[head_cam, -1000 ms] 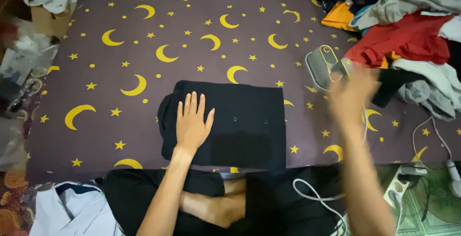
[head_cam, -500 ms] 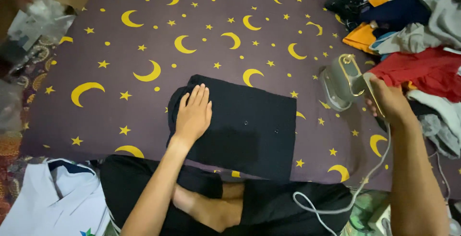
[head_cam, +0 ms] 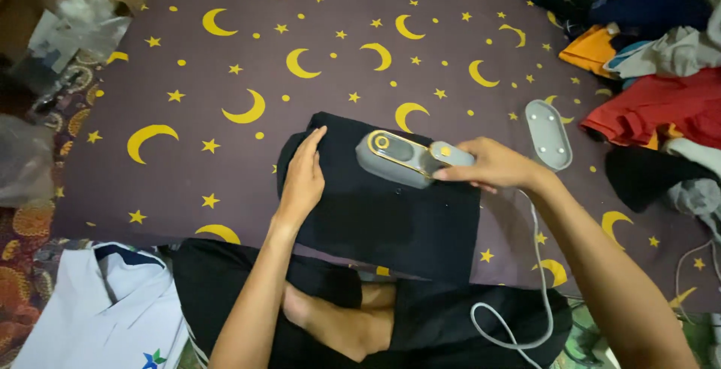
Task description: The recorder uses a handheld garment steamer to iron a black long-sleeved shirt on a bed, and then proceeds to fold it.
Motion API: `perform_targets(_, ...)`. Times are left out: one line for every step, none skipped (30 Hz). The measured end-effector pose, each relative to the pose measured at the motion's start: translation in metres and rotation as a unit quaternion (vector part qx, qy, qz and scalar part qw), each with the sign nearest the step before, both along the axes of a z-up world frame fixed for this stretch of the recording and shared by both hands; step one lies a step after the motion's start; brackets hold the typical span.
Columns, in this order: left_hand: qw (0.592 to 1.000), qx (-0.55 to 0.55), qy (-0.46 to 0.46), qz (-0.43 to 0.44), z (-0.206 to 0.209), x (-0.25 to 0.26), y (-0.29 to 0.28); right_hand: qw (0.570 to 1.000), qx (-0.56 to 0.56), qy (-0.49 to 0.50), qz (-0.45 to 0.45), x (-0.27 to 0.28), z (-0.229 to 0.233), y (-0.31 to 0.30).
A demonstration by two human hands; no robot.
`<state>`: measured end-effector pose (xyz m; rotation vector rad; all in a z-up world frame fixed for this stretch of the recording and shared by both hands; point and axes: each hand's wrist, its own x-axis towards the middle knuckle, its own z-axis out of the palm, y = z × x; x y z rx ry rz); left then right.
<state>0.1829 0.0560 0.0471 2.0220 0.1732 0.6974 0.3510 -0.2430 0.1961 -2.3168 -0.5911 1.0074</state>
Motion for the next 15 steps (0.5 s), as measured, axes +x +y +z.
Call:
perform_targets(1.000,-0.019,-0.003,-0.001,-0.001,0.001,-0.001,0.999,0.000,0.013,0.045,-0.002,0.004,0.011)
perform_targets(1.000,-0.022,-0.003,0.000,0.002,-0.003,-0.003,0.999,-0.003,0.013,0.045,-0.003,0.006,0.022)
perform_targets(0.999,-0.023,-0.022,0.012,0.006,-0.005,-0.004,0.998,-0.006,0.025,0.056,-0.003,0.008,0.033)
perform_targets(0.999,-0.023,-0.041,0.023,0.010,-0.008,-0.006,0.997,-0.009,0.037,0.067,-0.003,0.010,0.044)
perform_targets(0.999,-0.023,-0.041,0.023,0.013,-0.010,-0.008,0.997,-0.009,0.037,0.067,-0.006,0.010,0.055)
perform_targets(0.996,-0.046,-0.061,0.056,0.017,-0.012,-0.010,0.996,0.004,0.040,0.085,-0.008,0.009,0.066)
perform_targets(0.991,-0.069,-0.080,0.088,0.020,-0.014,-0.013,0.994,0.017,0.043,0.103,-0.011,0.009,0.077)
perform_targets(0.991,-0.068,-0.079,0.087,0.025,-0.021,-0.018,0.994,0.017,0.044,0.103,-0.010,0.004,0.081)
perform_targets(0.986,0.003,-0.096,0.134,0.031,-0.029,-0.023,0.993,0.024,0.052,0.106,-0.009,0.000,0.085)
perform_targets(0.975,0.075,-0.112,0.178,0.036,-0.037,-0.028,0.992,0.031,0.060,0.109,-0.009,-0.005,0.090)
perform_targets(0.975,0.074,-0.109,0.179,0.032,-0.047,-0.031,0.992,0.030,0.062,0.109,-0.010,-0.001,0.089)
perform_targets(0.980,0.121,-0.100,0.126,0.028,-0.056,-0.035,0.993,0.018,0.056,0.103,-0.012,0.002,0.088)
perform_targets(0.979,0.168,-0.093,0.072,0.025,-0.064,-0.038,0.994,0.005,0.047,0.097,-0.012,0.007,0.088)
perform_targets(0.979,0.167,-0.093,0.073,0.029,-0.069,-0.041,0.994,0.005,0.047,0.097,-0.006,0.006,0.081)
perform_targets(0.976,0.204,-0.061,0.041,0.033,-0.075,-0.046,0.993,-0.007,0.040,0.111,-0.001,0.004,0.072)
